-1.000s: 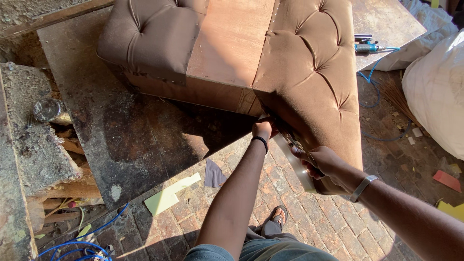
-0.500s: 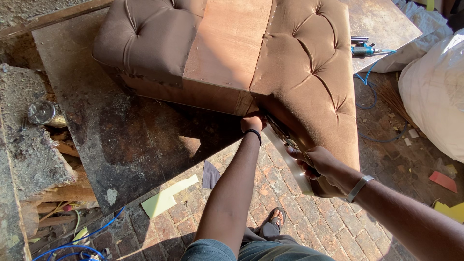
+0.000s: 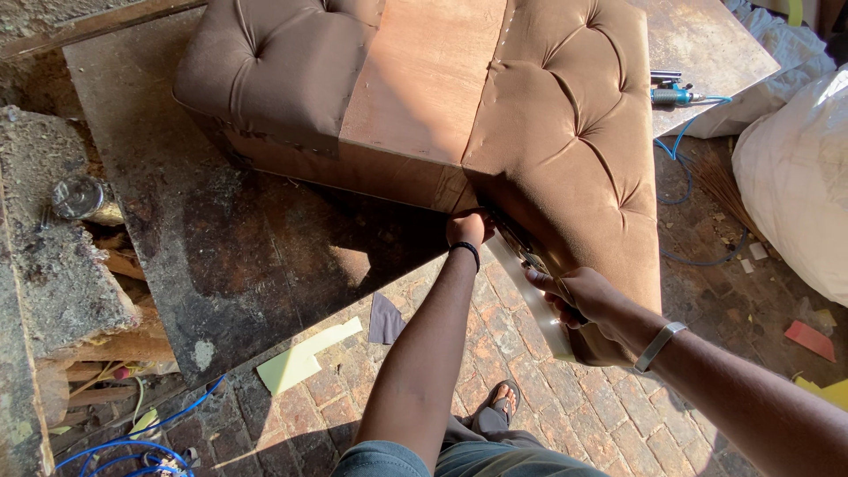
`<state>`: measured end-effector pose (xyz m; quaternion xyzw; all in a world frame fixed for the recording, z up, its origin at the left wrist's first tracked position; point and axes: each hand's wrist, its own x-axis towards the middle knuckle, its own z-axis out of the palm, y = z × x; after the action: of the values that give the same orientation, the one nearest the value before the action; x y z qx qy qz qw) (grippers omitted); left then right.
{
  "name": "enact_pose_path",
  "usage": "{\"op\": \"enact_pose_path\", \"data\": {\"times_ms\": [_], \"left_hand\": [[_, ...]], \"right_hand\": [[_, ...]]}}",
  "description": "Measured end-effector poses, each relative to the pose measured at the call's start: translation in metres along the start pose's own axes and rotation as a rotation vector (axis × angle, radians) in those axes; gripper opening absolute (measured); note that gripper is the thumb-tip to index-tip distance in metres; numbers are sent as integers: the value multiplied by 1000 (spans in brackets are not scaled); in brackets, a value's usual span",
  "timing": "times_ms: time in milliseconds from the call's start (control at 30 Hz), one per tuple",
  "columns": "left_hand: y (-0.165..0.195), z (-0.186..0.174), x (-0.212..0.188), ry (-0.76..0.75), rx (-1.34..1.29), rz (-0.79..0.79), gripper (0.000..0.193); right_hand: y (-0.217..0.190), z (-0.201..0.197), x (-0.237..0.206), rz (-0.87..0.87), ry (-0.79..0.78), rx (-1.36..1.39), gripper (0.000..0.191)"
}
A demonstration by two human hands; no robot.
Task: The person staples brown fabric onto a wooden furniture frame using a pneumatic staple gun, then trims excess fabric with scissors. The person smooths the fabric and repositions the frame to continue working.
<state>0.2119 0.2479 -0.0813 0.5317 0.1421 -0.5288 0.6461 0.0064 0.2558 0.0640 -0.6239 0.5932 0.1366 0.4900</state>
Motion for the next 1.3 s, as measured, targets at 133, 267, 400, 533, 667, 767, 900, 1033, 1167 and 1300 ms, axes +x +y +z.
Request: {"op": "enact_pose_path", "data": {"times_ms": [133, 267, 400, 533, 667, 767, 900, 1033, 1167, 1300], "left_hand": [[3, -2, -8, 20, 60, -16, 17], [5, -1, -8, -78, 7, -53, 15], [-4, -6, 1, -126, -109, -39, 22], [-13, -6, 16, -89, -6, -101, 30], [-13, -3, 20, -28, 111, -165, 38], [-11, -3, 16, -72, 97, -137, 32], [-4, -6, 5, -169, 94, -68, 28], [-7, -6, 4, -217, 52, -37, 23], [-13, -6, 12, -206, 115, -12, 22], [-15, -13, 20, -213, 270, 53, 23]], "right_hand": [[1, -1, 2, -3, 3, -1, 61], [1, -1, 3, -2, -4, 3, 60], [-4, -4, 9, -20, 11, -60, 60], [-11, -11, 20, -14, -7, -146, 60], [-13, -14, 19, -8, -26, -182, 59], [-16, -13, 14, -26, -25, -162, 58], [-28, -11, 12, -23, 7, -303, 61], [-34, -16, 12, -18, -44, -275, 61], [-27, -15, 5, -13, -19, -317, 63], [3, 24, 2, 5, 45, -31, 59]]}}
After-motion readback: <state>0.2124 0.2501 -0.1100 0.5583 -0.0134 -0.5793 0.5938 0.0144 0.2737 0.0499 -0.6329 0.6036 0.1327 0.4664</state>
